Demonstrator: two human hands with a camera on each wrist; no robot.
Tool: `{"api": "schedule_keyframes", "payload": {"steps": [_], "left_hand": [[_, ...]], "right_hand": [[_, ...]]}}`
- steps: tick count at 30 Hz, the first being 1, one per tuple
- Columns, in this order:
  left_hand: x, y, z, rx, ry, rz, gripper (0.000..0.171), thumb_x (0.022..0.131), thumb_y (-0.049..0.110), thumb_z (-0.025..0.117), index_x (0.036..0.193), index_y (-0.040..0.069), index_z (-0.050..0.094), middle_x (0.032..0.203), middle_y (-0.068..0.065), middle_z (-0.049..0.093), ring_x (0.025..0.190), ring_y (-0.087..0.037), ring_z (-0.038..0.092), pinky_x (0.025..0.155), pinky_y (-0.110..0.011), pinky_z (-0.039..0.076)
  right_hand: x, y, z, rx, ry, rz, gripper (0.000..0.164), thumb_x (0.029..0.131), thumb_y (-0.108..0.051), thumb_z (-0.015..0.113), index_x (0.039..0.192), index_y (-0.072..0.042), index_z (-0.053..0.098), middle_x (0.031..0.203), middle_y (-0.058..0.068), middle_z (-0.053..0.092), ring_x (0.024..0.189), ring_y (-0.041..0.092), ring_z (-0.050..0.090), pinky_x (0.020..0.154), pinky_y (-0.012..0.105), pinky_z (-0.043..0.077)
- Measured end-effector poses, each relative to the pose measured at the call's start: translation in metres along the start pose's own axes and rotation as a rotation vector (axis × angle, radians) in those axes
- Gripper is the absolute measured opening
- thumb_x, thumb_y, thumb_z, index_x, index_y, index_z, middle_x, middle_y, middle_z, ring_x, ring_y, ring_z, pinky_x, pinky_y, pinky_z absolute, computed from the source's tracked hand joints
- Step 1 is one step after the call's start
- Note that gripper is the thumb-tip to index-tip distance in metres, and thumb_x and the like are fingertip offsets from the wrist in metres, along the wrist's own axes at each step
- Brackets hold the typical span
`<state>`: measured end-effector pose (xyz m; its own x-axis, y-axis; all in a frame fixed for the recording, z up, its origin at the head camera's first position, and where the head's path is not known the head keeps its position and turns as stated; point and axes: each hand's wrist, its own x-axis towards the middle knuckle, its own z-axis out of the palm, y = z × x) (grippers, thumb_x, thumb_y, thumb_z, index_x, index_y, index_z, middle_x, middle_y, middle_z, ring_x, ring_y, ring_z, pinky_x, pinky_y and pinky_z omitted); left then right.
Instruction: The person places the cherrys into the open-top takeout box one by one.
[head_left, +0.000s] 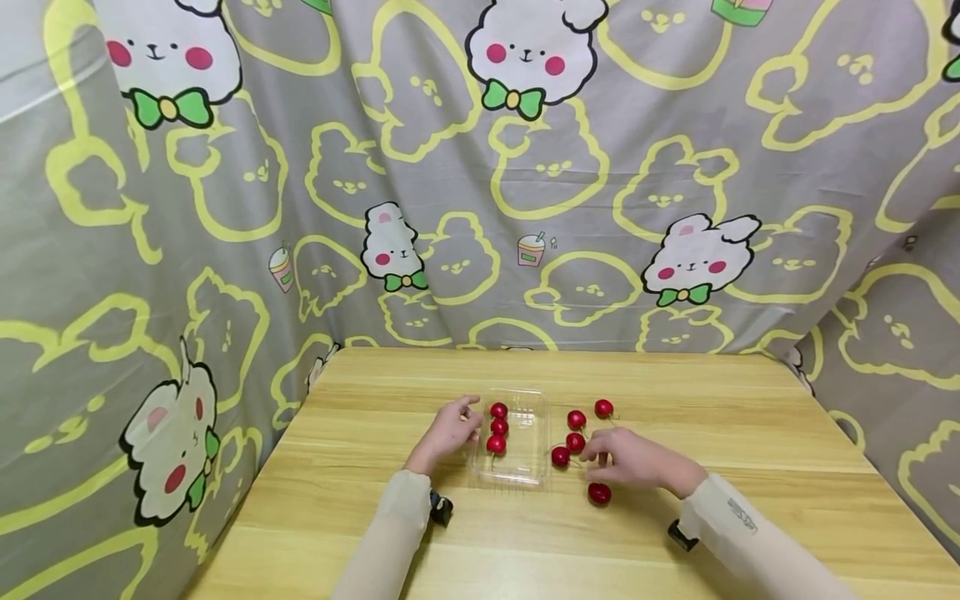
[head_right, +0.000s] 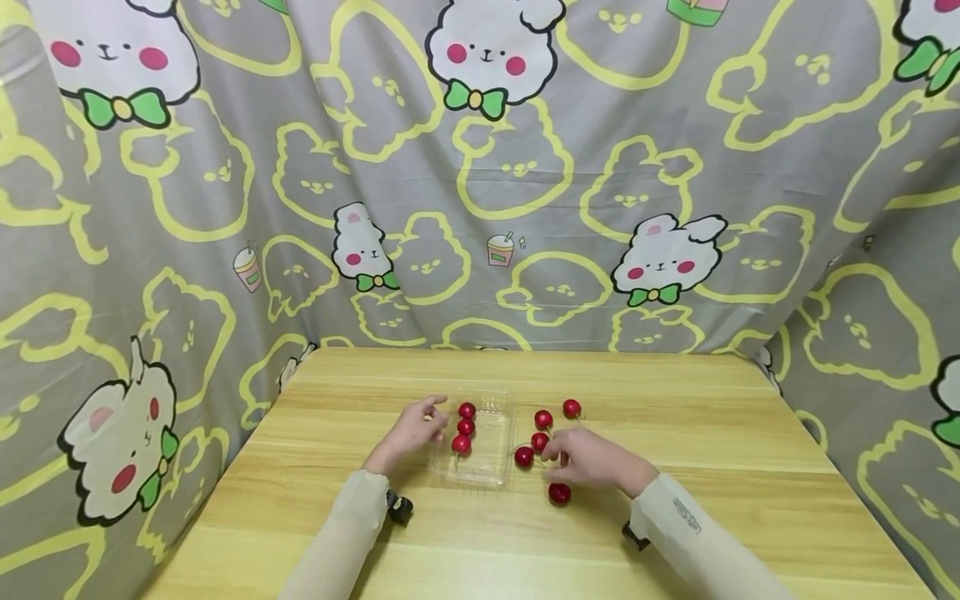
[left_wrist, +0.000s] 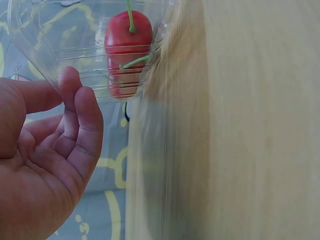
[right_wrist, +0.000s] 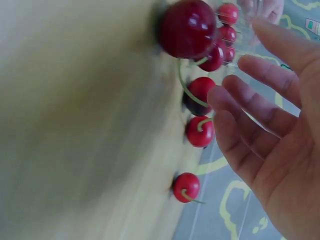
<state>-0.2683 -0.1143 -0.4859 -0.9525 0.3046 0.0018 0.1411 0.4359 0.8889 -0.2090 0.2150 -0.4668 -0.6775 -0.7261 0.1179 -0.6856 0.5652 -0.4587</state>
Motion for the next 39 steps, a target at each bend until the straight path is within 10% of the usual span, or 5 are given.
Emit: {"api": "schedule_keyframes", "payload": {"steps": [20,39], "left_hand": [[0.000,-0.003,-0.001,-0.012,-0.010,0.001,0.045,0.097,0.007,0.052,0.138,-0.006,0.041,0.082,-0.011,0.056,0.061,-0.018,0.063,0.056,-0.033,0.053],[0.002,-0.003,-0.001,0.005,-0.012,0.009,0.046,0.097,0.010,0.052,0.138,-0.005,0.041,0.082,-0.009,0.056,0.060,-0.013,0.061,0.056,-0.029,0.051]], "right_hand": [[-0.020,0.001,0.017,-0.001,-0.074,0.073,0.029,0.079,-0.021,0.076,0.106,-0.011,0.070,0.093,-0.013,0.058,0.081,0.003,0.053,0.071,0.024,0.048],[-0.009,-0.006,0.006,-0.010,0.032,0.052,0.022,0.079,-0.018,0.076,0.098,-0.017,0.065,0.094,-0.014,0.059,0.083,0.004,0.056,0.072,0.028,0.052]]}}
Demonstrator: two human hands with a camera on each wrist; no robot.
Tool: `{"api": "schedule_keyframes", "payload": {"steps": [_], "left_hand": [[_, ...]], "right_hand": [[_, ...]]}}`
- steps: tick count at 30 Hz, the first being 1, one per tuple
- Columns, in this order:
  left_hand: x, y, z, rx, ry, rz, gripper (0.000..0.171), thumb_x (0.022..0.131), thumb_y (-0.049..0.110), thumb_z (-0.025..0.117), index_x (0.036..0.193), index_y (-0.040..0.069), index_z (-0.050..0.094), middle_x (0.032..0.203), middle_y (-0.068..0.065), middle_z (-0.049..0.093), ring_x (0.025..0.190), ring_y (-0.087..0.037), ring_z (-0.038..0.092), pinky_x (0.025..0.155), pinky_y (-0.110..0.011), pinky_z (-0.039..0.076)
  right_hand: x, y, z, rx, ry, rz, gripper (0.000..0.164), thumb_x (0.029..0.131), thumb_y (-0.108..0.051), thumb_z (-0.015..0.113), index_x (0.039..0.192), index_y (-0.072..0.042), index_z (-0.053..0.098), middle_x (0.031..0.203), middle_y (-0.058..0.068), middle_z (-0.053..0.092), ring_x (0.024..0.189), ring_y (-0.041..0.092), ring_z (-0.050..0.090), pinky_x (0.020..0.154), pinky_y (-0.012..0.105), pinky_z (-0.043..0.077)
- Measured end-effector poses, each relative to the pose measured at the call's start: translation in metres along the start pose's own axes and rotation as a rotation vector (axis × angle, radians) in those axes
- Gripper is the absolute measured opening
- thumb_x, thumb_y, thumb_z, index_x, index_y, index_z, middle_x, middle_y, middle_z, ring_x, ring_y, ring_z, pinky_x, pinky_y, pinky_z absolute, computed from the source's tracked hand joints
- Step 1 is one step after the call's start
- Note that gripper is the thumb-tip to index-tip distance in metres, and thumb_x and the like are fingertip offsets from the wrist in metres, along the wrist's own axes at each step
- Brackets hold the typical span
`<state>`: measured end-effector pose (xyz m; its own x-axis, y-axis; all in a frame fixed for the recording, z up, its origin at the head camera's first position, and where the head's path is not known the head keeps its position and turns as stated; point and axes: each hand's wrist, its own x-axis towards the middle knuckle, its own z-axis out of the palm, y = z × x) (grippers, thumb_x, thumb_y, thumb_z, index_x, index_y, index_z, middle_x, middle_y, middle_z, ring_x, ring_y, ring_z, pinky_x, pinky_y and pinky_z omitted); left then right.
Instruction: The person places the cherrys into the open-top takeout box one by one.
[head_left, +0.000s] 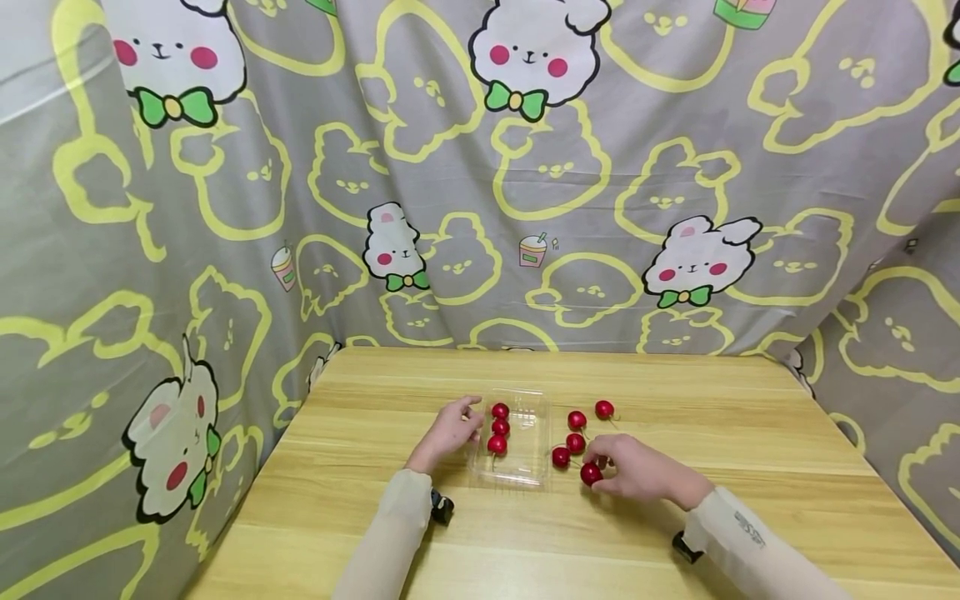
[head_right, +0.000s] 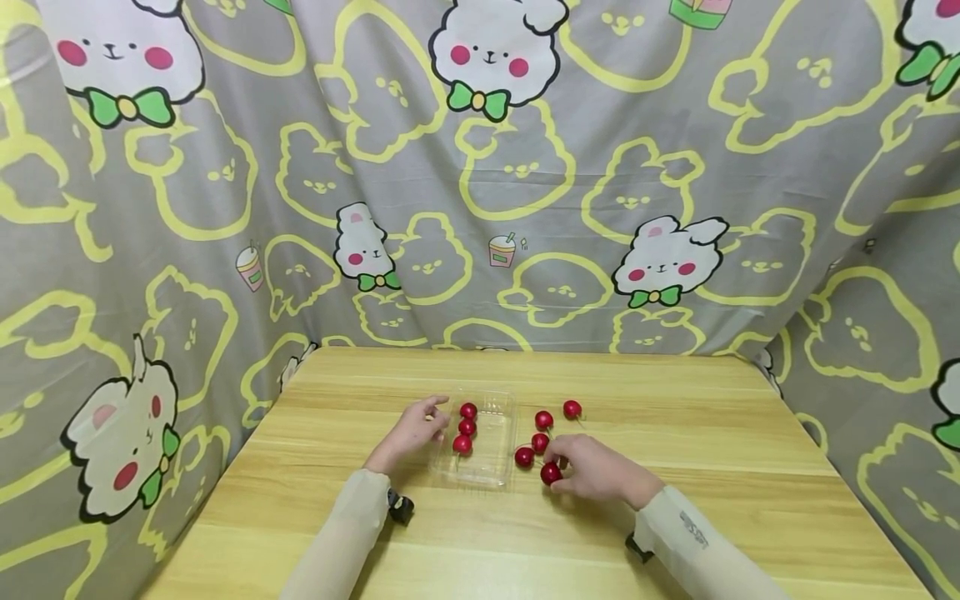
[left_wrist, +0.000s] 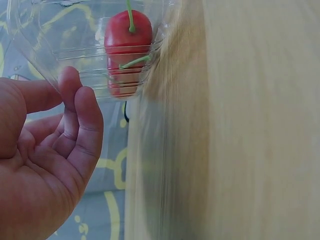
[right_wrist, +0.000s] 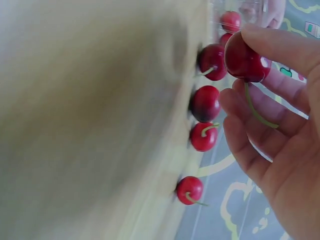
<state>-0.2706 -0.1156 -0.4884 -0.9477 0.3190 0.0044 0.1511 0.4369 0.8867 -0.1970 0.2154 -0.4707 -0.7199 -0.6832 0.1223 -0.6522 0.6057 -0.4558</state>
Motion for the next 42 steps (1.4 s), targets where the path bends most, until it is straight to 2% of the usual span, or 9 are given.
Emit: {"api": "schedule_keyframes", "payload": {"steps": [6,15,18,23,29,34,37,42], "left_hand": [[0.000,0.000,0.000,0.001,0.001,0.002,0.046,0.096,0.009,0.051,0.138,-0.005,0.041,0.083,-0.011,0.057,0.060,-0.013,0.061,0.056,-0.030,0.051],[0.000,0.000,-0.001,0.005,0.004,0.003,0.045,0.097,0.010,0.052,0.138,-0.005,0.041,0.084,-0.012,0.057,0.061,-0.015,0.062,0.054,-0.028,0.050],[0.000,0.001,-0.001,0.002,0.002,0.002,0.046,0.097,0.009,0.052,0.139,-0.005,0.041,0.084,-0.011,0.056,0.061,-0.014,0.061,0.055,-0.028,0.050],[0.000,0.001,-0.001,-0.011,-0.002,0.000,0.046,0.096,0.009,0.051,0.139,-0.005,0.040,0.084,-0.010,0.054,0.061,-0.014,0.061,0.058,-0.031,0.053],[0.000,0.000,-0.001,-0.007,-0.004,0.013,0.046,0.097,0.008,0.051,0.139,-0.007,0.040,0.084,-0.010,0.055,0.061,-0.015,0.061,0.059,-0.034,0.054],[-0.002,0.001,-0.001,0.004,-0.002,0.017,0.045,0.097,0.009,0.051,0.138,-0.007,0.040,0.083,-0.009,0.055,0.061,-0.015,0.061,0.059,-0.034,0.054],[-0.002,0.002,0.000,-0.001,0.002,0.019,0.045,0.097,0.007,0.052,0.138,-0.007,0.041,0.081,-0.009,0.054,0.060,-0.015,0.061,0.058,-0.032,0.054],[0.000,0.002,0.000,-0.007,0.007,0.023,0.044,0.096,0.005,0.051,0.136,-0.009,0.041,0.080,-0.010,0.056,0.060,-0.016,0.062,0.058,-0.032,0.054]], "right_hand": [[0.008,-0.006,-0.005,0.048,0.018,0.007,0.024,0.078,-0.015,0.077,0.099,-0.016,0.065,0.093,-0.014,0.061,0.081,0.004,0.057,0.071,0.027,0.052],[0.018,-0.010,-0.009,0.003,0.065,-0.146,0.029,0.079,-0.010,0.076,0.107,-0.008,0.068,0.099,-0.005,0.063,0.080,0.006,0.058,0.067,0.028,0.052],[0.021,-0.013,-0.011,-0.001,0.070,-0.160,0.029,0.080,-0.010,0.075,0.108,-0.007,0.070,0.096,-0.005,0.062,0.076,0.009,0.058,0.064,0.027,0.052],[0.027,-0.017,-0.015,-0.024,0.079,-0.143,0.029,0.081,-0.012,0.076,0.109,-0.007,0.070,0.097,-0.005,0.062,0.074,0.011,0.057,0.063,0.023,0.048],[0.033,-0.020,-0.017,-0.016,0.071,-0.097,0.031,0.082,-0.013,0.073,0.113,-0.010,0.069,0.107,0.001,0.063,0.079,0.014,0.059,0.065,0.025,0.049],[0.037,-0.021,-0.017,-0.005,0.088,-0.127,0.032,0.082,-0.008,0.071,0.113,-0.009,0.068,0.102,-0.001,0.063,0.074,0.016,0.059,0.064,0.028,0.051],[0.039,-0.022,-0.017,-0.011,0.103,-0.148,0.033,0.080,-0.005,0.070,0.113,-0.008,0.068,0.101,-0.002,0.063,0.080,0.015,0.059,0.067,0.030,0.051],[0.042,-0.025,-0.015,-0.010,0.097,-0.129,0.033,0.081,-0.006,0.070,0.114,-0.010,0.068,0.106,-0.002,0.063,0.093,0.012,0.059,0.076,0.033,0.051]]}}
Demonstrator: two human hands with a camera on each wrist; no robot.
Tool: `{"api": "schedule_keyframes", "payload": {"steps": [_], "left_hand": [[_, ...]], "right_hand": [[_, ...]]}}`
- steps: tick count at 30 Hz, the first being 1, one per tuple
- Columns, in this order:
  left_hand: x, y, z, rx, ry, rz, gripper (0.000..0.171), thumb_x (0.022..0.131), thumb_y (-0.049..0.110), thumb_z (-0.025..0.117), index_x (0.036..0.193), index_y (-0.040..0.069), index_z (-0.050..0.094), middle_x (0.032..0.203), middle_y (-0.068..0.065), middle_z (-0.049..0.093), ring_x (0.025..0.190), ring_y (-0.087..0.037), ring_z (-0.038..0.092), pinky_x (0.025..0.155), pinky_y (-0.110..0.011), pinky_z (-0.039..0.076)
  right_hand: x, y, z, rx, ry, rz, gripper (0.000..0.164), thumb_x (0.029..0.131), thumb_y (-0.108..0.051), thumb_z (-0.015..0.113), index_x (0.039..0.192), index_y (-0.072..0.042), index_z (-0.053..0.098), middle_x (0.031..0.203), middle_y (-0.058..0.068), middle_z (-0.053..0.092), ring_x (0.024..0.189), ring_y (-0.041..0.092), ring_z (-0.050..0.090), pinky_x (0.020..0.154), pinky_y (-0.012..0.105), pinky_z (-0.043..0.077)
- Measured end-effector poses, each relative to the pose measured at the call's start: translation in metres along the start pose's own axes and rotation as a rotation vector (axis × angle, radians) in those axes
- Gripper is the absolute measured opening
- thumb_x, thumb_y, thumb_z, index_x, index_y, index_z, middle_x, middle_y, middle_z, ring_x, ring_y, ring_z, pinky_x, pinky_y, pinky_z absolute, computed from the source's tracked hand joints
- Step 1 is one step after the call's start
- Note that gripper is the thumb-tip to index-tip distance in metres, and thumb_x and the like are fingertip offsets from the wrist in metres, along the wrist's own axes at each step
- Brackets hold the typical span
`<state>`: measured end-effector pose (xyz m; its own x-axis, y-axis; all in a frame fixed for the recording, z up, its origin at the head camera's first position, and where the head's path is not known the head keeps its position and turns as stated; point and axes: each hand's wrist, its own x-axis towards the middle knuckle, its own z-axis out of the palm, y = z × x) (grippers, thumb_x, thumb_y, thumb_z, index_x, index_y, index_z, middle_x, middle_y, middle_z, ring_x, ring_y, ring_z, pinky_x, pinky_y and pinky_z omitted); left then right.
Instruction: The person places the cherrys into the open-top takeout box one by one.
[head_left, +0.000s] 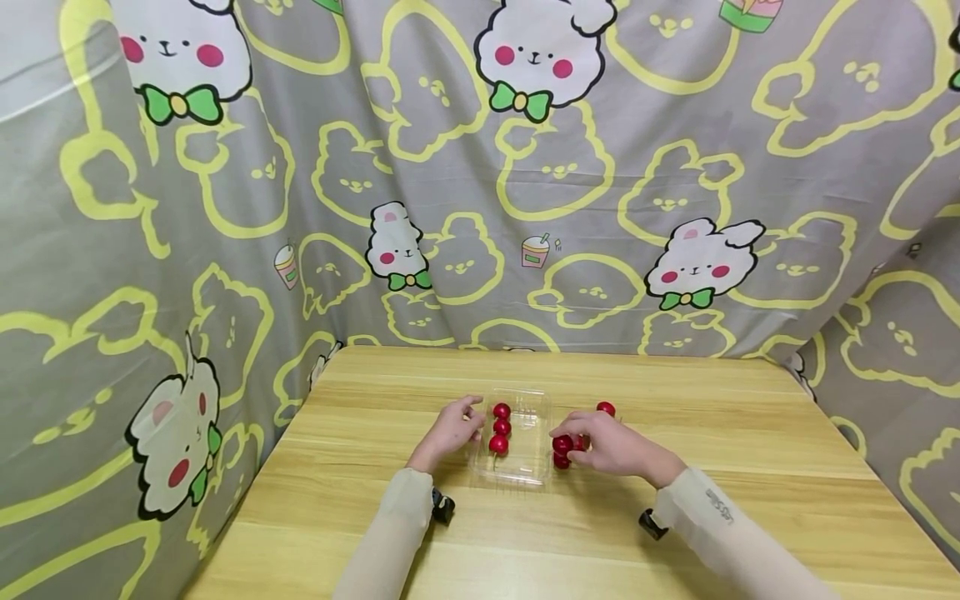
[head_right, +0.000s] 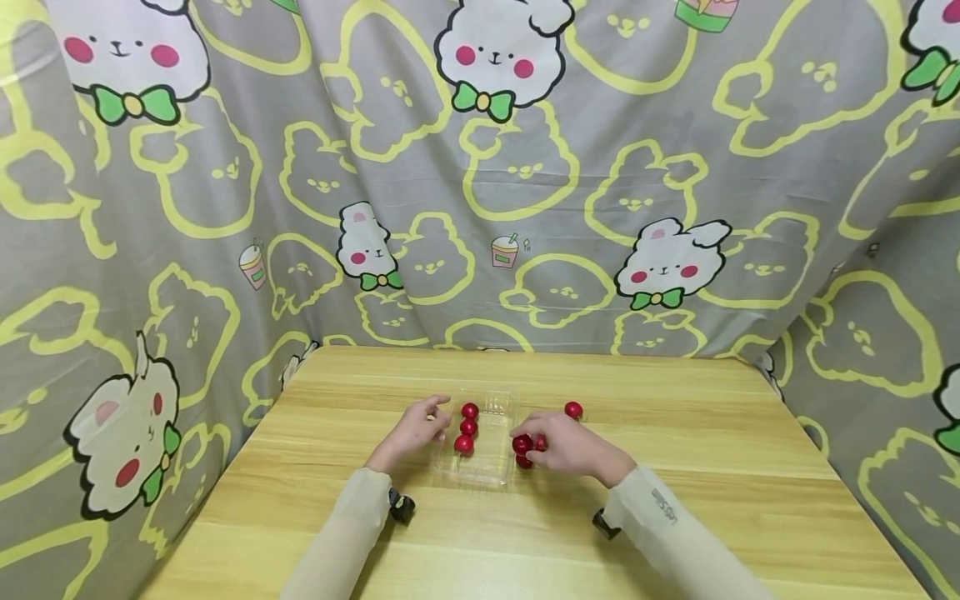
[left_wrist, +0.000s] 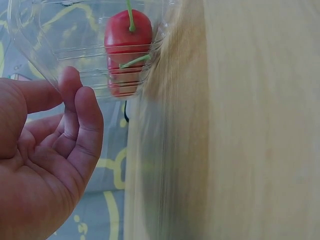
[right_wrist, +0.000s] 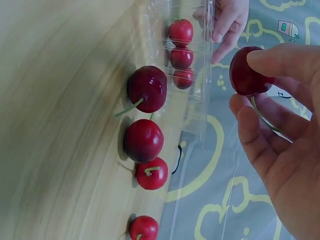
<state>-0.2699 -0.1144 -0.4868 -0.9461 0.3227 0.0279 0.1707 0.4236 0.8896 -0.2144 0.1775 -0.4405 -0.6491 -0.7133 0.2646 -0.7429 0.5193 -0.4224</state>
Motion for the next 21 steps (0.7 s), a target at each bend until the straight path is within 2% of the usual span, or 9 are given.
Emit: {"api": "schedule_keyframes", "payload": {"steps": [6,13,16,21], "left_hand": [[0.000,0.000,0.000,-0.007,-0.001,-0.001,0.044,0.096,0.005,0.052,0.137,-0.009,0.041,0.080,-0.010,0.055,0.061,-0.018,0.062,0.058,-0.031,0.054],[0.000,0.001,0.001,-0.020,0.003,0.000,0.044,0.096,0.005,0.052,0.137,-0.009,0.041,0.080,-0.011,0.055,0.061,-0.019,0.062,0.057,-0.032,0.054],[-0.001,0.001,0.001,-0.021,0.004,-0.003,0.044,0.096,0.005,0.052,0.137,-0.008,0.041,0.080,-0.010,0.055,0.061,-0.020,0.062,0.057,-0.033,0.054],[-0.001,0.000,0.001,-0.025,0.003,-0.007,0.044,0.096,0.006,0.053,0.137,-0.008,0.041,0.081,-0.012,0.055,0.062,-0.023,0.063,0.057,-0.034,0.054]], "right_hand": [[0.007,-0.001,0.004,-0.026,0.007,0.022,0.029,0.082,-0.012,0.073,0.110,-0.010,0.067,0.105,-0.003,0.064,0.095,0.012,0.060,0.080,0.034,0.051],[0.020,-0.002,0.010,0.074,-0.011,0.097,0.027,0.081,-0.016,0.076,0.106,-0.013,0.066,0.094,-0.009,0.064,0.081,0.007,0.060,0.068,0.025,0.051],[0.026,-0.001,0.012,0.072,-0.005,0.071,0.026,0.081,-0.017,0.076,0.106,-0.013,0.067,0.094,-0.008,0.065,0.080,0.004,0.060,0.068,0.023,0.051],[0.034,-0.004,0.017,0.002,0.005,0.002,0.031,0.084,-0.023,0.074,0.111,-0.010,0.070,0.101,0.000,0.067,0.085,0.009,0.062,0.073,0.026,0.052]]}}
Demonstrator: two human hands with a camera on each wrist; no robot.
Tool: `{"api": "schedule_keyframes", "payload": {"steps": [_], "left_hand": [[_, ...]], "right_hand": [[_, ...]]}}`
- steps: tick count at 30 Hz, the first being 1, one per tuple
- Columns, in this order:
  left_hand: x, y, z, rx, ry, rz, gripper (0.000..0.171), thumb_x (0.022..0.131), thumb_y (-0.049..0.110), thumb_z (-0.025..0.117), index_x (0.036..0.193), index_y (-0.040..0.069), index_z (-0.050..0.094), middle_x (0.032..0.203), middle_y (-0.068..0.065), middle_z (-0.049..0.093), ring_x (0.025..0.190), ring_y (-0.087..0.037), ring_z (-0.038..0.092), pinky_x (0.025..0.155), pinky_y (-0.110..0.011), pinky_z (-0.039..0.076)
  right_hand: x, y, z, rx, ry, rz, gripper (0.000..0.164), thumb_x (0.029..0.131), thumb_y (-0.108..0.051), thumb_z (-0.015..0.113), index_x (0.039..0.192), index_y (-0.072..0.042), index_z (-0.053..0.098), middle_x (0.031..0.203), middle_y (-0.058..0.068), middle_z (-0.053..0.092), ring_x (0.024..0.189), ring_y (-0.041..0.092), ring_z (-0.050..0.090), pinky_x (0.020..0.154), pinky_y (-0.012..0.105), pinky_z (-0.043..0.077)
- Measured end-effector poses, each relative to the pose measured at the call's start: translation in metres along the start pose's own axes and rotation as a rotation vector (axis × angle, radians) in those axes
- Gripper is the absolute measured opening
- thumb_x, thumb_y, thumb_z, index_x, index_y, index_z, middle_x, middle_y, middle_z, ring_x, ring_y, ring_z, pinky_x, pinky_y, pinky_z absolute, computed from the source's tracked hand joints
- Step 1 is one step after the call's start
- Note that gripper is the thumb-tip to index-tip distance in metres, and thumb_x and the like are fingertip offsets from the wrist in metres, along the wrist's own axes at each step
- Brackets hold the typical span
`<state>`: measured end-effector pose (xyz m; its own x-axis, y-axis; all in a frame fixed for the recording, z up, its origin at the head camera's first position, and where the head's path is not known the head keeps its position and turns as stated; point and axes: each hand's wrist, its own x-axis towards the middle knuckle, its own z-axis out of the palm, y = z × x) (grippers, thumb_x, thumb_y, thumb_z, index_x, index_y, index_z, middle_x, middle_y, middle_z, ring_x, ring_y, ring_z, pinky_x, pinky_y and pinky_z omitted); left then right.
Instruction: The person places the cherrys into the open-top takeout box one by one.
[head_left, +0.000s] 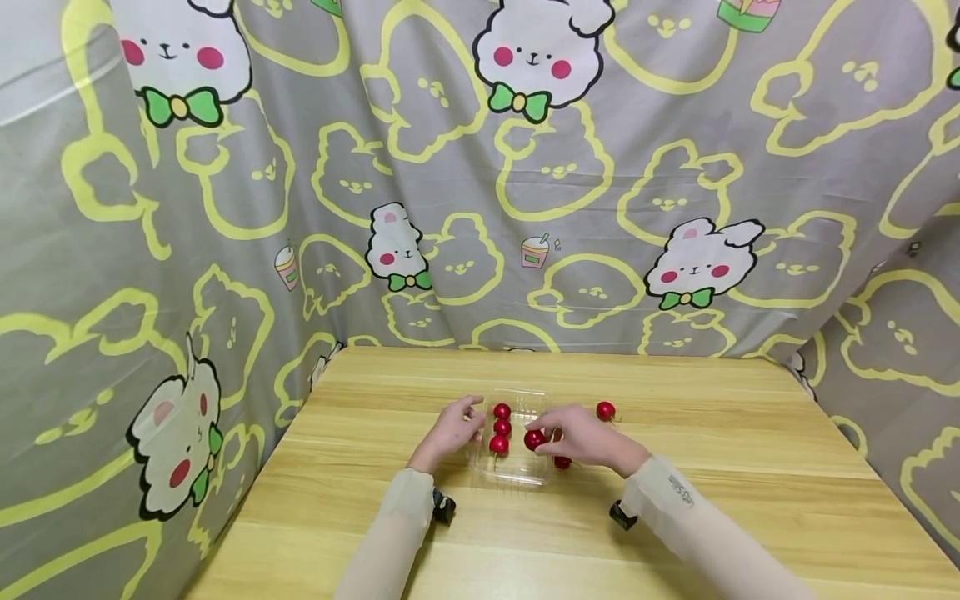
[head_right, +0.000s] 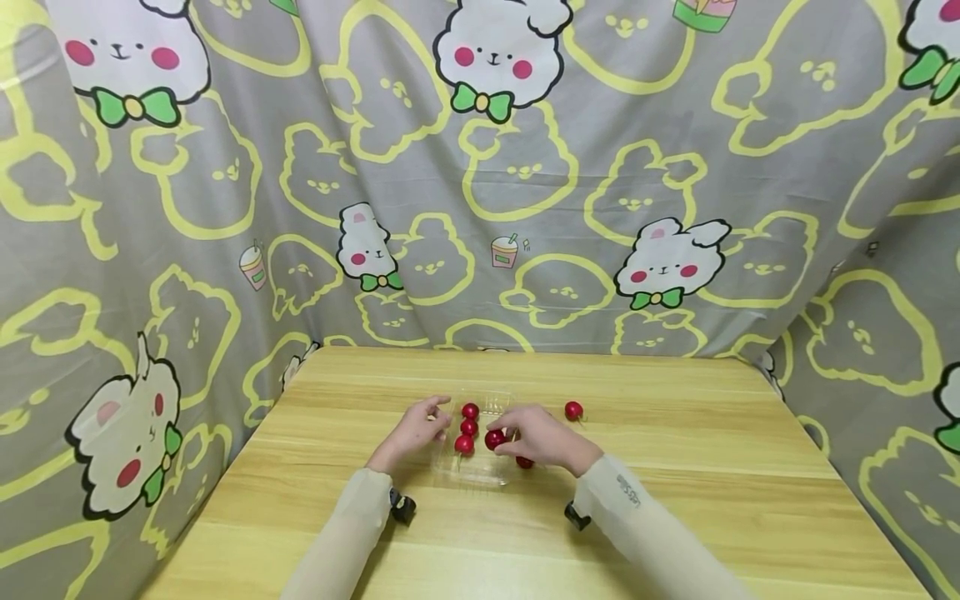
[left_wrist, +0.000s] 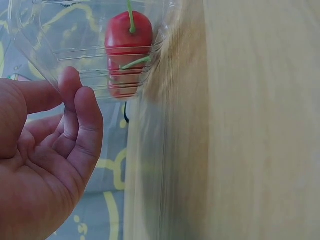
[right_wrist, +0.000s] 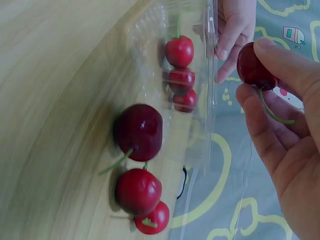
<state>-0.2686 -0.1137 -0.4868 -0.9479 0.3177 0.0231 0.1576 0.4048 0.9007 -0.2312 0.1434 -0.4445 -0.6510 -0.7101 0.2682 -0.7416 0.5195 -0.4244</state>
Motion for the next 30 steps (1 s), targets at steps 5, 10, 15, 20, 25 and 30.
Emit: {"api": "schedule_keyframes", "payload": {"steps": [5,10,15,20,25,30], "left_hand": [[0.000,-0.001,0.000,-0.001,-0.001,0.000,0.044,0.096,0.006,0.052,0.137,-0.008,0.041,0.081,-0.011,0.055,0.062,-0.022,0.063,0.058,-0.034,0.054],[0.001,0.000,-0.001,0.009,-0.003,-0.001,0.044,0.096,0.006,0.052,0.137,-0.008,0.041,0.080,-0.010,0.055,0.061,-0.019,0.062,0.057,-0.032,0.053],[0.001,0.000,-0.001,0.015,-0.007,0.001,0.045,0.095,0.006,0.052,0.137,-0.008,0.041,0.081,-0.010,0.056,0.061,-0.018,0.061,0.057,-0.031,0.053],[0.001,-0.002,-0.001,0.015,-0.010,0.010,0.045,0.095,0.005,0.052,0.137,-0.008,0.041,0.081,-0.010,0.055,0.061,-0.018,0.061,0.058,-0.032,0.053],[0.002,-0.004,-0.001,0.005,-0.016,0.007,0.045,0.096,0.007,0.052,0.137,-0.007,0.041,0.081,-0.009,0.055,0.062,-0.020,0.062,0.058,-0.033,0.054],[0.001,-0.004,-0.002,0.007,-0.017,0.003,0.045,0.096,0.007,0.052,0.137,-0.007,0.042,0.081,-0.009,0.055,0.063,-0.020,0.062,0.058,-0.033,0.054]], "right_hand": [[0.007,-0.003,0.007,-0.027,-0.036,0.000,0.033,0.086,-0.024,0.071,0.115,-0.008,0.069,0.108,0.003,0.066,0.094,0.013,0.061,0.081,0.030,0.051],[0.014,-0.002,0.019,0.002,-0.072,-0.010,0.029,0.085,-0.016,0.072,0.112,-0.005,0.070,0.098,-0.002,0.065,0.080,0.009,0.059,0.070,0.022,0.050],[0.020,-0.001,0.029,0.000,-0.085,-0.039,0.027,0.079,-0.010,0.075,0.105,-0.006,0.071,0.094,-0.003,0.065,0.075,0.005,0.057,0.066,0.018,0.049],[0.023,0.000,0.036,0.014,-0.121,-0.017,0.027,0.079,-0.011,0.077,0.105,-0.008,0.071,0.097,-0.002,0.065,0.070,0.001,0.055,0.062,0.016,0.048],[0.025,0.000,0.039,0.002,-0.152,-0.026,0.028,0.079,-0.010,0.076,0.107,-0.008,0.071,0.096,-0.002,0.063,0.067,-0.001,0.053,0.062,0.015,0.047],[0.026,-0.001,0.041,0.004,-0.174,-0.015,0.028,0.080,-0.009,0.075,0.108,-0.007,0.071,0.099,-0.001,0.063,0.069,-0.001,0.054,0.063,0.014,0.047]]}}
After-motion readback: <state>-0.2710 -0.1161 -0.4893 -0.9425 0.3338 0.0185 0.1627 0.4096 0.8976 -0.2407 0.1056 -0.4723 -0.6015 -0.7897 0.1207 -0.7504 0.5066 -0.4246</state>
